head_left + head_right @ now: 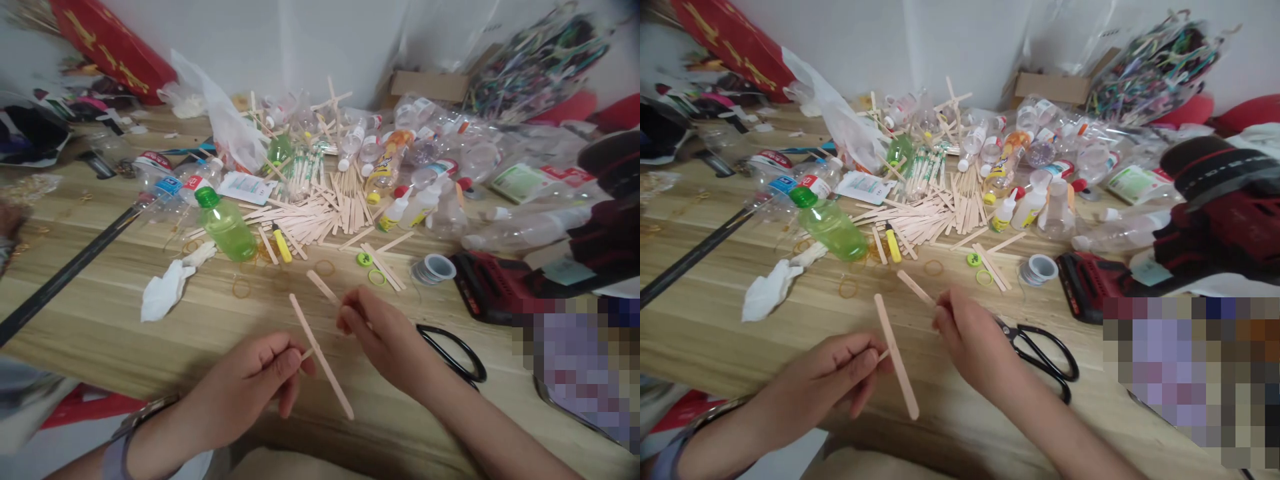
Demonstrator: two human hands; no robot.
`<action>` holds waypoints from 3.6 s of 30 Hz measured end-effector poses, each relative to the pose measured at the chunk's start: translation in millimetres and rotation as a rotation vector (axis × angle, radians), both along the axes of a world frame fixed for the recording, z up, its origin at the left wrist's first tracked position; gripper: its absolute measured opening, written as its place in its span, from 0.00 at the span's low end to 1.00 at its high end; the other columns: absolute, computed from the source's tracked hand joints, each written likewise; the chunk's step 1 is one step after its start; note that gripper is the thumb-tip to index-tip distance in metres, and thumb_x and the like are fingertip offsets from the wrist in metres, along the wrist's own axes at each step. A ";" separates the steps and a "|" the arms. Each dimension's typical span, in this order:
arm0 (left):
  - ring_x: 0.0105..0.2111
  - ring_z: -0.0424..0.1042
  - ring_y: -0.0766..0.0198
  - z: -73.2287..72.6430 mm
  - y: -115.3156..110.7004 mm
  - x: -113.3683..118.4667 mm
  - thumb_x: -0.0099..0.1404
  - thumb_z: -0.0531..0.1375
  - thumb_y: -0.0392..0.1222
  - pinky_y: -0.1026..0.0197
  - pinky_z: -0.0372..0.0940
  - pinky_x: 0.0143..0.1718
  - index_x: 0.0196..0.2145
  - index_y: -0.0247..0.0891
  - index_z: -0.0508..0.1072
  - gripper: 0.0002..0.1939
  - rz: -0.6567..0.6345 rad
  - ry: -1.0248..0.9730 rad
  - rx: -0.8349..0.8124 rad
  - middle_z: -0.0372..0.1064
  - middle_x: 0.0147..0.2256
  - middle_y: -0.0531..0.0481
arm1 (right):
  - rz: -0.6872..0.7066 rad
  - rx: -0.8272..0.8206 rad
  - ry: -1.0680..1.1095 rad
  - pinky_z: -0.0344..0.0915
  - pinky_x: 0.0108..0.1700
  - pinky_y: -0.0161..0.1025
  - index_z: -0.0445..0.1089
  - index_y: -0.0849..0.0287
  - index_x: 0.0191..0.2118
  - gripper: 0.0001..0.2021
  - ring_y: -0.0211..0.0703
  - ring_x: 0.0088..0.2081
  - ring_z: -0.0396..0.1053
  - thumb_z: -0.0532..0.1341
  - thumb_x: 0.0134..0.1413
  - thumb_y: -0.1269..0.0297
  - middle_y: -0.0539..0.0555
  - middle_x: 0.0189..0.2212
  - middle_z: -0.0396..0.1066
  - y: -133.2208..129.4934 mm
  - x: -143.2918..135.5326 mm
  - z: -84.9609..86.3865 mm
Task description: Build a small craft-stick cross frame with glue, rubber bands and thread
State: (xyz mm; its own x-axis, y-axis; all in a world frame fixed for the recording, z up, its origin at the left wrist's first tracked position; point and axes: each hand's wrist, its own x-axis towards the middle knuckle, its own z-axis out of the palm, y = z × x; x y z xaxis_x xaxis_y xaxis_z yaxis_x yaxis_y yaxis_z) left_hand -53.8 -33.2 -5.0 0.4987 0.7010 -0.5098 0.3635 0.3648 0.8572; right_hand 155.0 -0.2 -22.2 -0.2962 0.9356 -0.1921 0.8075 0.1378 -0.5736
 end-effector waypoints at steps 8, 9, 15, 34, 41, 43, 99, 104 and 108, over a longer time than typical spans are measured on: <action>0.24 0.62 0.65 3.0 -3.4 0.6 0.72 0.45 0.51 0.64 0.55 0.30 0.33 0.40 0.67 0.18 -0.051 0.059 0.118 0.63 0.20 0.57 | -0.025 -0.723 1.013 0.50 0.25 0.32 0.58 0.57 0.32 0.19 0.31 0.23 0.49 0.57 0.60 0.45 0.42 0.23 0.52 -32.9 3.5 14.7; 0.24 0.61 0.65 3.6 -4.0 1.3 0.72 0.44 0.51 0.64 0.55 0.29 0.33 0.40 0.67 0.18 -0.055 0.066 0.120 0.62 0.20 0.57 | -0.023 -0.737 1.013 0.49 0.25 0.33 0.58 0.57 0.32 0.20 0.31 0.23 0.49 0.58 0.59 0.44 0.42 0.22 0.52 -34.4 2.7 13.9; 0.22 0.60 0.66 4.7 -6.6 3.5 0.72 0.44 0.51 0.64 0.54 0.28 0.28 0.40 0.66 0.20 -0.085 0.059 0.162 0.60 0.19 0.57 | -0.001 -0.772 1.027 0.49 0.25 0.33 0.60 0.58 0.32 0.20 0.31 0.23 0.48 0.58 0.60 0.44 0.42 0.22 0.51 -36.5 1.0 12.5; 0.25 0.61 0.67 5.8 -6.4 -2.9 0.70 0.49 0.42 0.65 0.53 0.27 0.28 0.40 0.68 0.14 -0.170 0.185 0.275 0.66 0.25 0.56 | 0.084 -0.822 0.928 0.42 0.23 0.34 0.62 0.58 0.30 0.23 0.31 0.22 0.46 0.58 0.57 0.41 0.42 0.21 0.51 -35.0 7.2 16.2; 0.26 0.61 0.67 16.1 -5.1 -0.5 0.70 0.51 0.43 0.66 0.51 0.26 0.29 0.40 0.69 0.13 -0.231 0.191 0.253 0.68 0.26 0.56 | 0.190 -0.614 0.767 0.48 0.28 0.35 0.63 0.58 0.29 0.22 0.35 0.26 0.49 0.53 0.62 0.42 0.45 0.24 0.53 -29.4 10.9 26.3; 0.24 0.58 0.68 17.2 -3.4 0.8 0.69 0.51 0.43 0.66 0.50 0.25 0.28 0.40 0.69 0.14 -0.242 0.171 0.242 0.65 0.24 0.57 | 0.215 -0.579 0.754 0.51 0.30 0.35 0.62 0.57 0.30 0.20 0.36 0.29 0.52 0.52 0.64 0.46 0.46 0.26 0.56 -29.3 11.3 28.6; 0.32 0.71 0.64 13.7 5.2 11.4 0.64 0.49 0.27 0.66 0.60 0.33 0.39 0.41 0.75 0.17 -0.376 0.219 0.792 0.75 0.33 0.52 | -0.005 -0.800 0.962 0.41 0.23 0.35 0.58 0.56 0.26 0.27 0.33 0.21 0.44 0.53 0.55 0.34 0.42 0.19 0.49 -48.3 9.8 -4.8; 0.30 0.71 0.67 15.0 6.0 11.6 0.69 0.49 0.30 0.68 0.62 0.33 0.40 0.45 0.75 0.17 -0.359 0.100 0.690 0.75 0.31 0.56 | 0.160 -0.621 0.920 0.43 0.24 0.34 0.60 0.57 0.27 0.25 0.33 0.23 0.46 0.52 0.60 0.39 0.43 0.21 0.50 -44.2 13.6 0.7; 0.32 0.72 0.65 13.8 5.9 12.3 0.66 0.49 0.27 0.67 0.63 0.34 0.42 0.44 0.74 0.18 -0.349 0.136 0.780 0.75 0.34 0.54 | 0.118 -0.623 0.927 0.44 0.23 0.34 0.59 0.57 0.27 0.25 0.33 0.22 0.47 0.50 0.61 0.39 0.43 0.20 0.49 -44.7 14.8 -0.4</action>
